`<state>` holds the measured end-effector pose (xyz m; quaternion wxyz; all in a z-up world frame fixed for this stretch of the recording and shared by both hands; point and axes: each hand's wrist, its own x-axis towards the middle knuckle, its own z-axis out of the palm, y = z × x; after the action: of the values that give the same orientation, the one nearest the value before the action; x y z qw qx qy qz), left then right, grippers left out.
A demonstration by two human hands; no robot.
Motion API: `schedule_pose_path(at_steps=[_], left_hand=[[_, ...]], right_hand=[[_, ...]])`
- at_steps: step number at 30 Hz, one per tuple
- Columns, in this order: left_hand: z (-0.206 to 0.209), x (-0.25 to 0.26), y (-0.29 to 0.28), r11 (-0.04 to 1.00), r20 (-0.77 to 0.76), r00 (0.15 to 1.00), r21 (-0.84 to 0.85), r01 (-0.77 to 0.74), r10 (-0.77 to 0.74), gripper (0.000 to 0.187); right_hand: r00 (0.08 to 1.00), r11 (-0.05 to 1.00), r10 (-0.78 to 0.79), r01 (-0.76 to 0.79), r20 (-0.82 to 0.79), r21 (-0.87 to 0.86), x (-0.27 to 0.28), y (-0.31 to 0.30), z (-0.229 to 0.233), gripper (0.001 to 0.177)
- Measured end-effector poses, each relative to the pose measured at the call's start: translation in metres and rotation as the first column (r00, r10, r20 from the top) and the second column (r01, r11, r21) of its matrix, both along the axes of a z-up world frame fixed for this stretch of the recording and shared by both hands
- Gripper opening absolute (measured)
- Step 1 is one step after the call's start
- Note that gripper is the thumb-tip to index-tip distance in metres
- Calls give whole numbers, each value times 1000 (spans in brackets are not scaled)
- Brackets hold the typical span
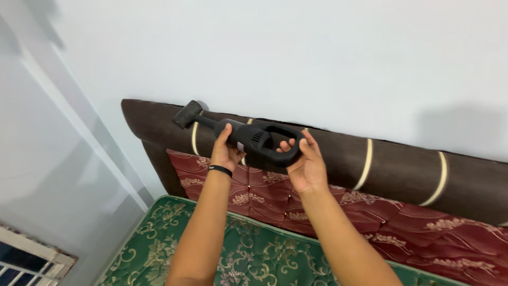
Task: The person uses a handheld vacuum cleaner to clean a maroon and brown upholstered headboard. They move the vacuum nozzle systematically across the tufted fabric surface, covering the top edge and the main panel of the headboard.
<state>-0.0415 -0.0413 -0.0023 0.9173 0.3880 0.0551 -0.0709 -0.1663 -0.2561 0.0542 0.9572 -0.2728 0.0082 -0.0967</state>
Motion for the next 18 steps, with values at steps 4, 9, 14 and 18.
schedule_pose_path(at_steps=[4,9,14,18], left_hand=[[2,-17,-28,993,4,999,113,35,-36,72],[7,-41,-71,977,39,986,150,152,-160,68],[10,-60,-112,967,36,972,118,226,-231,68],[4,-65,-144,933,58,933,73,352,-356,73]], right_hand=[[996,997,-80,80,-44,-11,-20,-29,9,39],[983,983,-183,182,-29,-18,-40,-76,14,40],[981,981,-191,191,18,24,-62,-122,13,37],[966,967,-250,253,-58,42,-81,-151,17,40]])
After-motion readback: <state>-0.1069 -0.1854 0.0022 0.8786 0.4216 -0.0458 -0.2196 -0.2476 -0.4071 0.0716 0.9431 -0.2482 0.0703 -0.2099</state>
